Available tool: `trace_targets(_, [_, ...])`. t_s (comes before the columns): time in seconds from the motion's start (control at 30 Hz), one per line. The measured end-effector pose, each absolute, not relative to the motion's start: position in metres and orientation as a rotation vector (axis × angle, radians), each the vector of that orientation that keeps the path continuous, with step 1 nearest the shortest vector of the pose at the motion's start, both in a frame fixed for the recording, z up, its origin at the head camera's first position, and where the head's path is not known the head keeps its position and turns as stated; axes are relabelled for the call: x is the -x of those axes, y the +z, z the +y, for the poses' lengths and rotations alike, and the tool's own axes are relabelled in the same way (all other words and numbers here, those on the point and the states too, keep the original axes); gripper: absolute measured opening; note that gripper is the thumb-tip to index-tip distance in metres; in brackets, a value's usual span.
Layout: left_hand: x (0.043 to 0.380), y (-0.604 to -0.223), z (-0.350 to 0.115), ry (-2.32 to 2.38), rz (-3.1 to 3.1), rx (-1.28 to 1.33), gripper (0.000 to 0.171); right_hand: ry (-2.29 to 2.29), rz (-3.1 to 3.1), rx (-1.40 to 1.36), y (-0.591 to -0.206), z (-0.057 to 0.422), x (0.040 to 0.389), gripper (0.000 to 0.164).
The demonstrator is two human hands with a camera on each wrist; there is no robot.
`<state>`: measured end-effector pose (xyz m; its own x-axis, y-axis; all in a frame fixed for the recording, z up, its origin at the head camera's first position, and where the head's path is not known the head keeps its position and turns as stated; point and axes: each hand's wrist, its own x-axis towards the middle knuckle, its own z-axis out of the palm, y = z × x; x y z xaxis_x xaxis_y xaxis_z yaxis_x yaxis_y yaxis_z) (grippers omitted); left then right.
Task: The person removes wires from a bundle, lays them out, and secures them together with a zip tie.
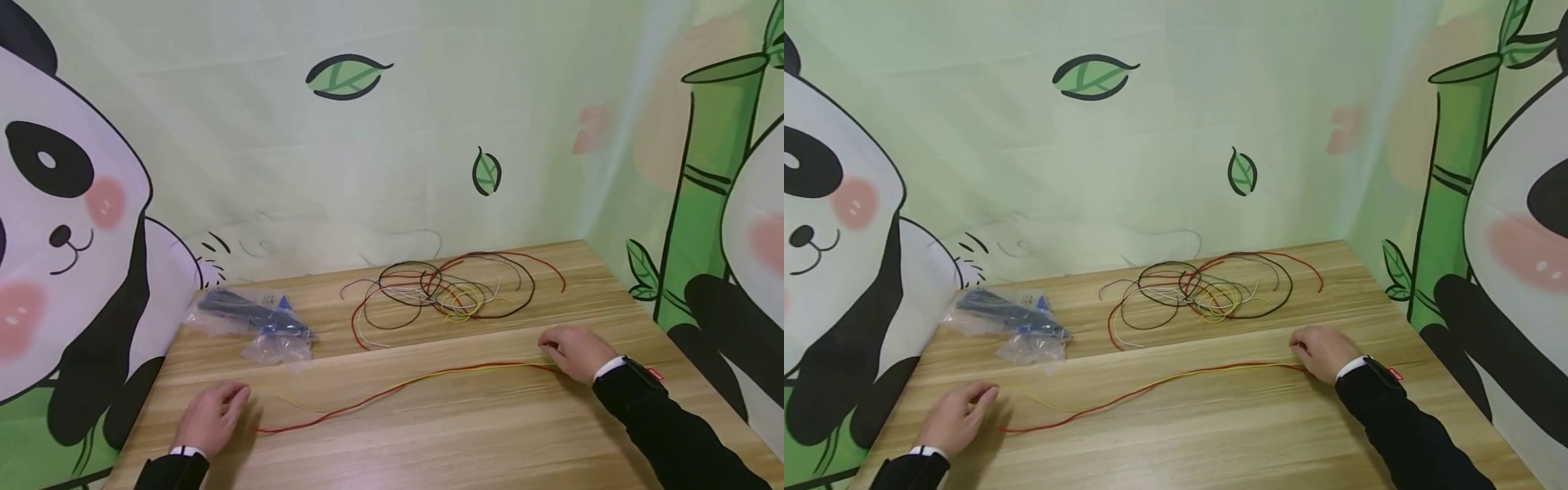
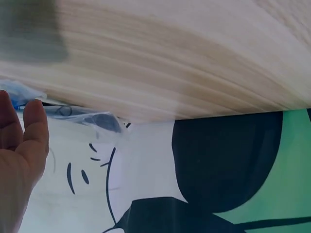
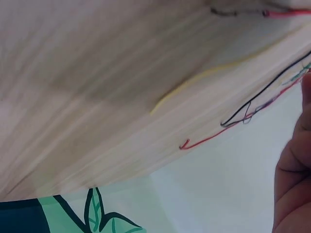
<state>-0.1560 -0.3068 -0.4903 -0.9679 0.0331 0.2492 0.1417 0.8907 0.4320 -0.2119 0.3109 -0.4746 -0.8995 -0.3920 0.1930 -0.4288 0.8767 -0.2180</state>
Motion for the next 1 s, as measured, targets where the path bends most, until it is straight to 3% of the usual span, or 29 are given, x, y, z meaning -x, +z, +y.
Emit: trace_targets(1.0, [0.1610,-0.4936,-0.3038,-0.631,-2.963,0.130,0.025,0.407,-2.939,-0.610,-0.4732,0.3077,0.2105,0.010])
